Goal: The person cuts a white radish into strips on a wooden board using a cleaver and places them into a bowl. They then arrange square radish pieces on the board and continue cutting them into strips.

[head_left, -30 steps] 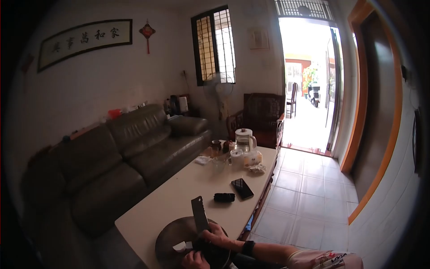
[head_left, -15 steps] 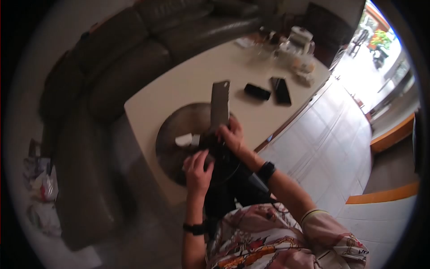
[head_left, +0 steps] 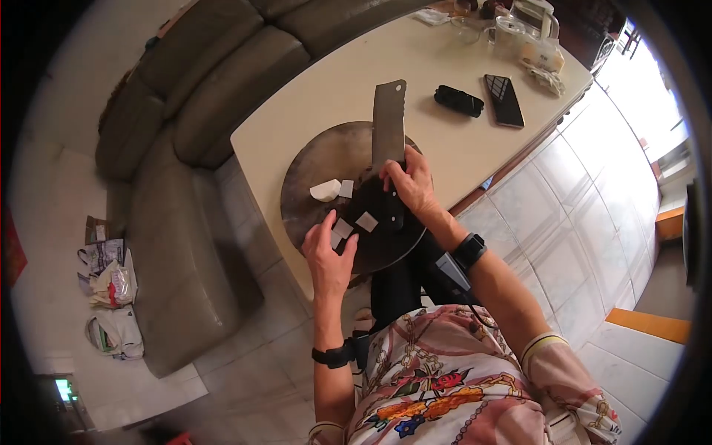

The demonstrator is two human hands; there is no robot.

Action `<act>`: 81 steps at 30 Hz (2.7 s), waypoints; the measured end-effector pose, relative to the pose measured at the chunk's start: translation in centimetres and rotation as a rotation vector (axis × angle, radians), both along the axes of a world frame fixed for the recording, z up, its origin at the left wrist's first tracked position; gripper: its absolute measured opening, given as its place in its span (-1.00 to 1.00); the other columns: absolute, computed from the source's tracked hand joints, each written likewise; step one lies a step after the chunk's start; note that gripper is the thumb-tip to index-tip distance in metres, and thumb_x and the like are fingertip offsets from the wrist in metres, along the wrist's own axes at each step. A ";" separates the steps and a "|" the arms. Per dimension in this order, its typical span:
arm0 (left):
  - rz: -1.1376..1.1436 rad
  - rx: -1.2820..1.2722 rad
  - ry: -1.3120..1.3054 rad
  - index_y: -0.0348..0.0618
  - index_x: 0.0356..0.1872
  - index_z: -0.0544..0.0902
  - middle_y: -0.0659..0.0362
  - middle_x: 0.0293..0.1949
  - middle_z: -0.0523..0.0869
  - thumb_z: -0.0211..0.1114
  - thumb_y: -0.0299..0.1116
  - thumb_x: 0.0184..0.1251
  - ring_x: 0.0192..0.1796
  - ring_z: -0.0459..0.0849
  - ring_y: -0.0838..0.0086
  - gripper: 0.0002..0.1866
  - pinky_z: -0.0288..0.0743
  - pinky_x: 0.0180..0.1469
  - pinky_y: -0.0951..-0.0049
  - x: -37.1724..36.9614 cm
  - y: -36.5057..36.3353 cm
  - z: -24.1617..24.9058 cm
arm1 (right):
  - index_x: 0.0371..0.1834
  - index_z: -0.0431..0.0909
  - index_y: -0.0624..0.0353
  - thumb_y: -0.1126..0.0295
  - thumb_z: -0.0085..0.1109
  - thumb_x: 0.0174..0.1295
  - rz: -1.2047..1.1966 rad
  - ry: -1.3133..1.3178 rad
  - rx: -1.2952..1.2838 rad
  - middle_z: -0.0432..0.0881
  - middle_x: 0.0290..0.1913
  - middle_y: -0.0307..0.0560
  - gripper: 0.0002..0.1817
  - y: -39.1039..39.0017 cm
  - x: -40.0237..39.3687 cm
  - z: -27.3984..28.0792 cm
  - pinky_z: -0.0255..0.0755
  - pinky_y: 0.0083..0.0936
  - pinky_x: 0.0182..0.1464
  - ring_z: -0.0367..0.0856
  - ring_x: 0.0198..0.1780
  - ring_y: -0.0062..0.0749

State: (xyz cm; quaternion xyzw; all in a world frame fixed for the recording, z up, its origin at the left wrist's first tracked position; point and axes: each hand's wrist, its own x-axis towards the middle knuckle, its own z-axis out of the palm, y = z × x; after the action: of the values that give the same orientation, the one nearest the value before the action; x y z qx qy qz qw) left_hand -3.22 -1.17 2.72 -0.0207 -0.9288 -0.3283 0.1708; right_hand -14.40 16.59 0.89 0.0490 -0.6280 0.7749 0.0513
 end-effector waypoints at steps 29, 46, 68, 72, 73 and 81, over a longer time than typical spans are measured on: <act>-0.121 0.000 -0.124 -0.26 0.03 0.61 -0.01 -0.06 0.68 0.37 -0.56 0.05 0.02 0.60 0.13 -0.57 0.47 0.09 0.21 1.4 -1.5 1.7 | -0.27 0.43 0.39 0.49 0.01 0.19 -0.001 0.010 -0.030 0.56 -0.51 -0.10 -0.85 -0.2 -0.3 -0.7 0.42 -0.59 -0.52 0.54 -0.58 -0.50; -0.030 -0.105 0.065 -0.30 -0.06 0.65 -0.02 -0.10 0.67 0.37 -0.50 0.09 -0.08 0.64 0.14 -0.66 0.52 0.00 0.26 -0.3 1.0 1.4 | -0.23 0.45 0.41 0.49 0.01 0.18 -0.029 -0.011 0.004 0.55 -0.52 -0.11 -0.82 -0.2 -0.2 -0.8 0.44 -0.59 -0.52 0.53 -0.59 -0.51; -0.336 -0.745 -0.215 -0.20 0.00 0.54 -0.04 -0.08 0.59 0.22 -0.57 0.12 -0.10 0.65 -0.03 -0.64 0.55 -0.09 0.09 -9.5 2.2 3.5 | -0.38 0.38 0.36 0.40 0.03 0.14 -0.095 0.023 0.036 0.51 -0.64 -0.03 -0.81 -0.5 -0.4 -1.5 0.46 -0.43 -0.52 0.57 -0.64 -0.36; -0.379 -0.524 -0.084 -0.19 -0.01 0.56 -0.04 -0.13 0.63 0.32 -0.49 0.06 -0.18 0.66 0.04 -0.61 0.55 -0.14 0.13 -9.6 1.9 2.7 | -0.40 0.37 0.35 0.40 0.04 0.14 -0.095 0.016 0.015 0.52 -0.65 -0.02 -0.81 -0.5 -0.3 -1.3 0.46 -0.43 -0.53 0.57 -0.64 -0.35; -0.395 -0.434 -0.009 -0.18 -0.01 0.57 -0.03 -0.16 0.64 0.36 -0.47 0.03 -0.23 0.67 0.09 -0.59 0.55 -0.17 0.17 -9.6 1.8 2.4 | -0.41 0.36 0.35 0.41 0.05 0.14 -0.100 0.023 0.014 0.52 -0.65 -0.02 -0.82 -0.6 -0.4 -1.5 0.46 -0.44 -0.54 0.57 -0.65 -0.36; -0.361 -0.173 -0.208 -0.21 0.00 0.58 0.06 -0.27 0.67 0.38 -0.44 0.01 -0.29 0.65 0.23 -0.56 0.53 -0.20 0.29 -7.0 2.8 3.5 | -0.34 0.39 0.36 0.46 0.03 0.15 -0.088 0.010 0.022 0.52 -0.60 -0.08 -0.85 -0.4 -0.1 -0.9 0.43 -0.50 -0.55 0.53 -0.64 -0.44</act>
State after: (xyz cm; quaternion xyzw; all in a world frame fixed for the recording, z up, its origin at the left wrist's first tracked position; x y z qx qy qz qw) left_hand -10.26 1.60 6.23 -0.1671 -0.9473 -0.2731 0.0103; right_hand -14.45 16.16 -0.03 0.0256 -0.6377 0.7649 0.0879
